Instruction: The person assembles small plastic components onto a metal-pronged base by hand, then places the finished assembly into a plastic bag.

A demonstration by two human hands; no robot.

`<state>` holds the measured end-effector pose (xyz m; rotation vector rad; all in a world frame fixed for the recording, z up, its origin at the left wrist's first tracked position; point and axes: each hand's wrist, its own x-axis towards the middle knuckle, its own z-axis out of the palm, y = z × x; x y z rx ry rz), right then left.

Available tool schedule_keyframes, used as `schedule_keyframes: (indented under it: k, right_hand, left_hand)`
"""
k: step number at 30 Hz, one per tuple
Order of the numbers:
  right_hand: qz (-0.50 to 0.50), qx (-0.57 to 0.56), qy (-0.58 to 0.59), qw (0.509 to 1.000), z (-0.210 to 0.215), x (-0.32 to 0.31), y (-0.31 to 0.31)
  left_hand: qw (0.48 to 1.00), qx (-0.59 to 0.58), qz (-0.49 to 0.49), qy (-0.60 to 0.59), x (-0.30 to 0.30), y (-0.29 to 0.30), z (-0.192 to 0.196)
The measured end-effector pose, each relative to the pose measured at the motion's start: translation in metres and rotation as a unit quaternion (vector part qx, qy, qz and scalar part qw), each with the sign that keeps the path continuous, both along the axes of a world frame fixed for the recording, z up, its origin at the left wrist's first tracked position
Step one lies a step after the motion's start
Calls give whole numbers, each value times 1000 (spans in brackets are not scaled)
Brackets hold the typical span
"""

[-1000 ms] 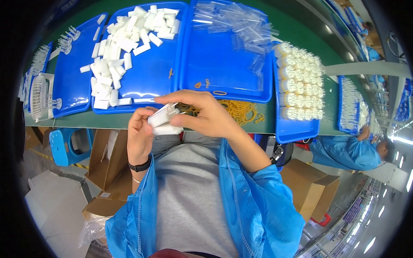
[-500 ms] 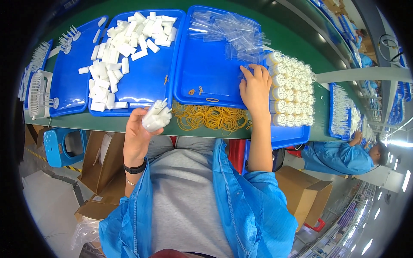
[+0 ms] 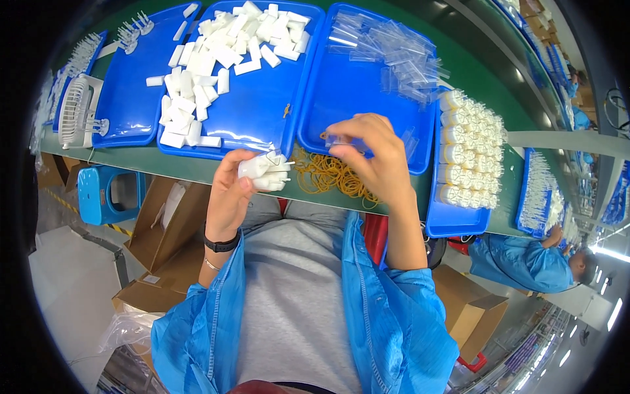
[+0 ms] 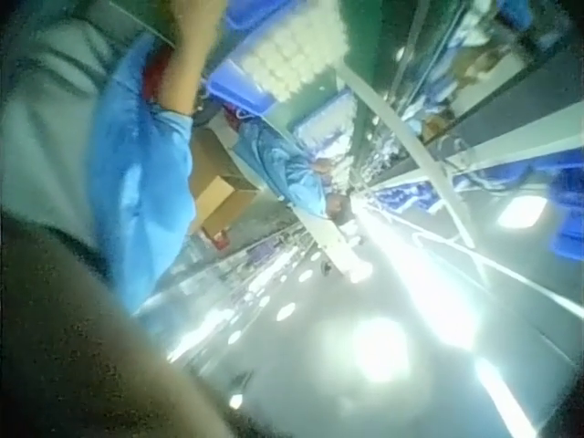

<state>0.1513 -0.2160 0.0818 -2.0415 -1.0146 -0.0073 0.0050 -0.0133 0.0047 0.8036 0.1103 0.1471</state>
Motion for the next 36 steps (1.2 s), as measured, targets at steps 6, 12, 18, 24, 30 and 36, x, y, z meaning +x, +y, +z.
schedule_keyframes:
  k: [6, 12, 18, 24, 30, 36]
  right_hand:
    - [148, 49, -49, 987, 22, -23, 24]
    - [91, 59, -17, 994, 21, -32, 35]
    - [107, 84, -8, 991, 16, -33, 39]
    - [104, 106, -63, 987, 14, -34, 42]
    - [110, 112, -82, 984, 19, -38, 47]
    - [74, 94, -132, 984, 23, -39, 46]
  left_hand:
    - [1000, 23, 11, -4, 2, -3, 8]
    - [1000, 13, 5, -13, 2, -1, 7]
    - [998, 47, 7, -36, 1, -2, 10]
    - [995, 73, 4, -66, 3, -5, 13]
    - [989, 111, 37, -85, 3, -4, 10]
    - [990, 99, 34, -97, 3, -4, 11]
